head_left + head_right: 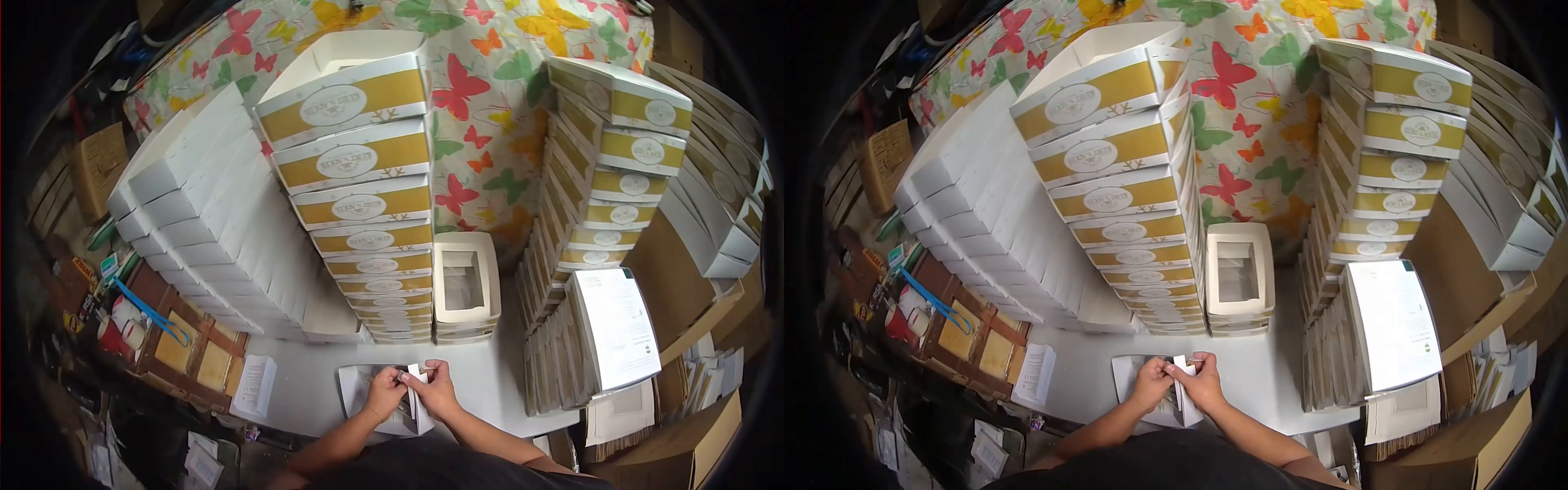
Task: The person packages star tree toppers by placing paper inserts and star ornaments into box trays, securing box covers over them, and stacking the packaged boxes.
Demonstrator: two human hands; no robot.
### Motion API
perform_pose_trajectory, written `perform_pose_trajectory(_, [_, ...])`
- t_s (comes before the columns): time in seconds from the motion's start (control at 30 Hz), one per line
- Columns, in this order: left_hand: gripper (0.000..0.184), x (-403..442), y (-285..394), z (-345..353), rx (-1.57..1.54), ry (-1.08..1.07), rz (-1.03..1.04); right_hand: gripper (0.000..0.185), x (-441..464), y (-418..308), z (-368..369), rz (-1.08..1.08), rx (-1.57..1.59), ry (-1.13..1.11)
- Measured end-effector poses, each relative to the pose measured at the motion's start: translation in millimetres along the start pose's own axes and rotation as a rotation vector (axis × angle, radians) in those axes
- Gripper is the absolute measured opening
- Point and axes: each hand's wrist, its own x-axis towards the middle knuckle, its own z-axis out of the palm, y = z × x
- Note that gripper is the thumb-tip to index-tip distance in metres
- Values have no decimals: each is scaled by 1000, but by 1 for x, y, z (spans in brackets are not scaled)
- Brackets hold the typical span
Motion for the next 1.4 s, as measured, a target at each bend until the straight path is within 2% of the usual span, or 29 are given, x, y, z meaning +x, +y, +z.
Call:
perform_pose_trajectory(0.13, [20,2,5,-14,-133,-24,-93,32,5,-4,14,351,794,-178])
perform_pose_trajectory(0.3, [17,-5,43,5,-305,135,-137,16,12,-22,16,254,771,-54])
perform_pose_trajectory(0.33, [17,-6,41,2,-303,133,-133,16,12,-21,15,250,773,-54])
perform_pose_trajectory(0.47, [14,-15,30,-13,-323,-9,-364,14,17,-12,-7,68,506,-144])
perform_pose_trajectory(0.63, [26,-28,56,-7,-507,60,-193,11,-5,-20,-1,-44,369,-80])
perform_pose_trajectory(0.67, [26,-30,60,-5,-503,54,-193,11,-8,-20,1,-46,373,-74])
perform_pose_trajectory(0.8, [42,-30,78,6,188,122,-82,13,-14,-22,-2,84,675,-80])
perform_pose_trajectory(0.83, [42,-31,80,7,185,119,-79,13,-14,-26,-6,80,672,-77])
perform_pose_trajectory(0.97, [49,-43,84,3,277,94,-93,17,-24,-38,-16,289,349,-176])
perform_pose_trajectory(1.0, [49,-46,85,1,285,92,-97,17,-27,-36,-12,294,357,-176])
perform_pose_trajectory(1.13, [49,-45,89,0,369,173,-81,22,-40,-26,18,217,746,-45])
perform_pose_trajectory(1.2, [40,-45,89,-3,246,200,-114,23,-41,-30,22,250,793,-89])
perform_pose_trajectory(1.23, [40,-48,88,-3,253,198,-150,23,-44,-29,22,287,795,-78])
perform_pose_trajectory(1.3, [51,-48,87,-4,39,237,-121,27,-42,-28,22,215,805,-188])
perform_pose_trajectory(1.4, [49,-51,93,-6,76,206,-111,20,-47,-28,33,207,674,-110])
